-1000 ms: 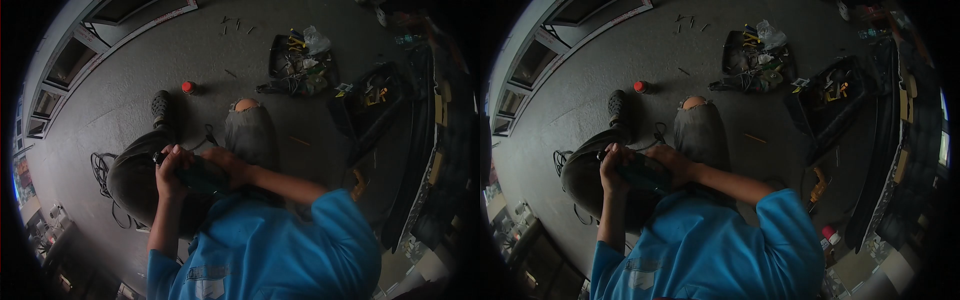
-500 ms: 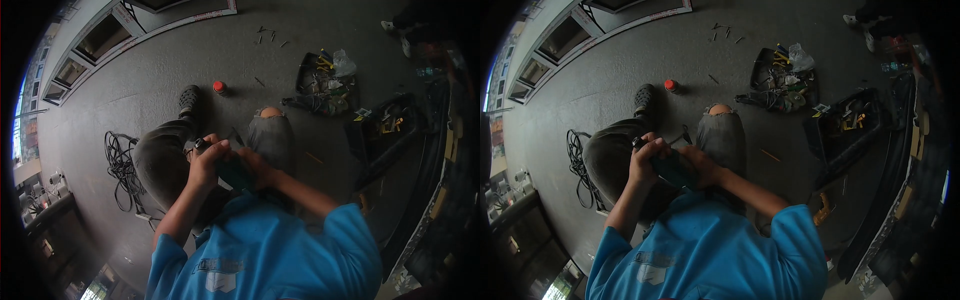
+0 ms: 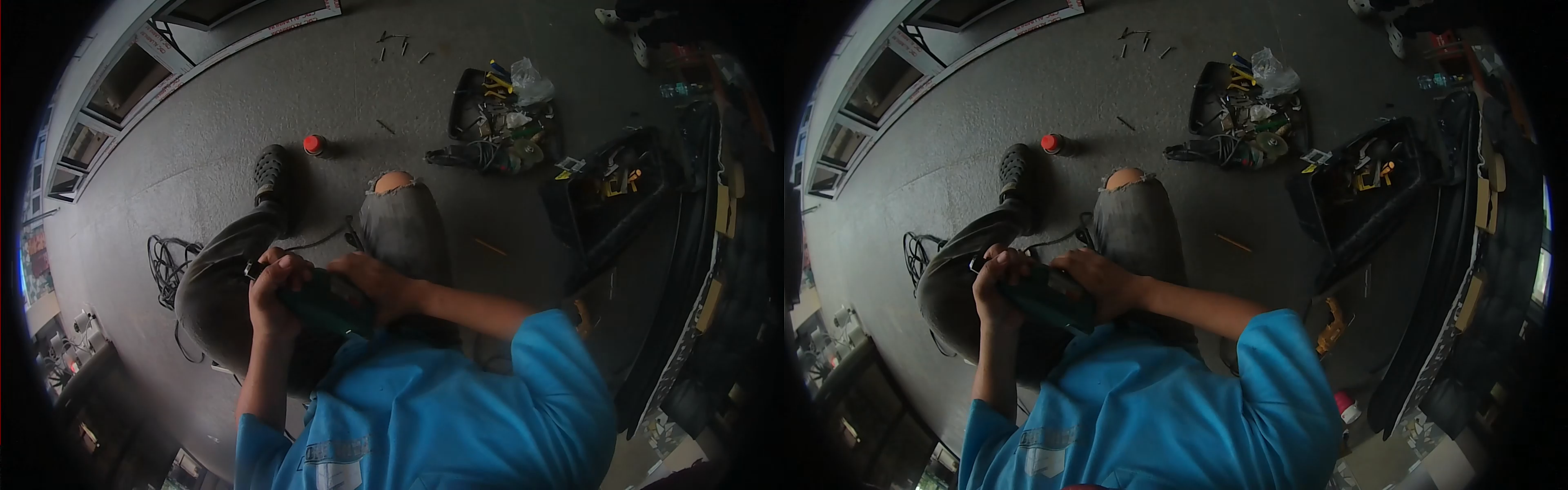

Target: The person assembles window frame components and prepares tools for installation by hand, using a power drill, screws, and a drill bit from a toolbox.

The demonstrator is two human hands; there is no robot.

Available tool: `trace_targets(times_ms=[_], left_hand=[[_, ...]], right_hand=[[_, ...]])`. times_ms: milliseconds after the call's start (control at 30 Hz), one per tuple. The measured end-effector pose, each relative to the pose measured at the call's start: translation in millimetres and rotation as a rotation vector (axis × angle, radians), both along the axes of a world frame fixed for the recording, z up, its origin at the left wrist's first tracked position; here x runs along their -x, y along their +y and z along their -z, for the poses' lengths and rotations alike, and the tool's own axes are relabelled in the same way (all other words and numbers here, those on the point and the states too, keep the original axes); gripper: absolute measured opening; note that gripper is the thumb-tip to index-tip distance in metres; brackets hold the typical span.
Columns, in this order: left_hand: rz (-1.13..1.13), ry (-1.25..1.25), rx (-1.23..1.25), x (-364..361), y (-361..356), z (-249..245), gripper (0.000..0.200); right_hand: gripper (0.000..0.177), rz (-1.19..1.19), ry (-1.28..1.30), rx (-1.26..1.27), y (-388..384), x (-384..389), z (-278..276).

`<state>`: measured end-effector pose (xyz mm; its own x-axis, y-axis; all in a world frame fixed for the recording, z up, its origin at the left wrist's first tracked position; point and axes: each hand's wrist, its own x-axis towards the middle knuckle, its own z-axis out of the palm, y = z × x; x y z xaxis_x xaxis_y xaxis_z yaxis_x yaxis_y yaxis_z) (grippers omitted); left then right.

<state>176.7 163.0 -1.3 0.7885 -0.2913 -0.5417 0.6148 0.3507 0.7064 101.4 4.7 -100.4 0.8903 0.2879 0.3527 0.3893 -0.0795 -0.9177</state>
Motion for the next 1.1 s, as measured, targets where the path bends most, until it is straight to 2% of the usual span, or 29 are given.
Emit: trace_targets(times_ms=[33, 267, 333, 567, 700, 767, 800, 833, 900, 967, 1000, 1033, 1100], left_hand=[[-0.033, 0.002, -0.032, 1.2, -0.8, 2.0, 0.021], [0.090, -0.078, -0.166, 7.7, -8.4, -6.4, 0.024], [0.118, -0.087, -0.129, 6.5, -12.4, -10.5, 0.023], [0.100, -0.097, -0.081, 8.8, -6.9, -2.1, 0.020], [0.118, -0.076, -0.062, 6.3, -4.2, -3.1, 0.020], [0.224, -0.110, -0.148, 5.2, -6.5, -13.6, 0.023], [0.377, -0.162, -0.172, 0.8, -3.2, -27.1, 0.026], [0.479, -0.382, -0.268, -1.4, 3.1, -42.2, 0.038], [0.193, -0.849, -0.460, -16.0, 29.4, -72.3, 0.044], [-0.148, -0.886, -0.429, -42.1, 92.1, -72.1, 0.041], [-0.267, -0.779, -0.451, -52.3, 132.2, -56.0, 0.038], [-0.385, -0.672, -0.464, -57.2, 171.0, -22.4, 0.035], [-0.426, -0.384, -0.731, -50.3, 232.6, 84.6, 0.027]], right_hand=[[0.071, 0.046, -0.064, 0.077, 2.4, -1.5, 9.3], [0.064, -0.016, -0.075, 0.015, 4.0, 3.3, 24.9], [0.063, 0.060, -0.132, 0.019, 4.9, -0.3, 22.8], [0.064, -0.011, -0.089, 0.076, 4.3, 5.1, 29.2], [0.063, 0.048, -0.119, 0.040, 6.2, -0.1, 22.1], [0.062, 0.033, -0.144, 0.040, 10.0, 4.4, 21.8], [0.062, 0.002, -0.018, 0.043, 10.2, 7.8, 21.6], [0.062, -0.037, 0.107, 0.053, 9.3, 10.6, 22.8], [0.058, -0.042, 0.135, 0.151, -2.1, 20.6, 29.3], [0.053, 0.046, 0.801, -0.228, -17.8, 74.2, 106.7], [0.053, 0.008, 0.805, -0.219, -3.6, 59.5, 88.3], [0.053, -0.016, 0.660, -0.069, -31.3, 78.3, 64.8], [0.053, -0.052, 0.352, 0.211, -58.7, 38.1, 39.3]])
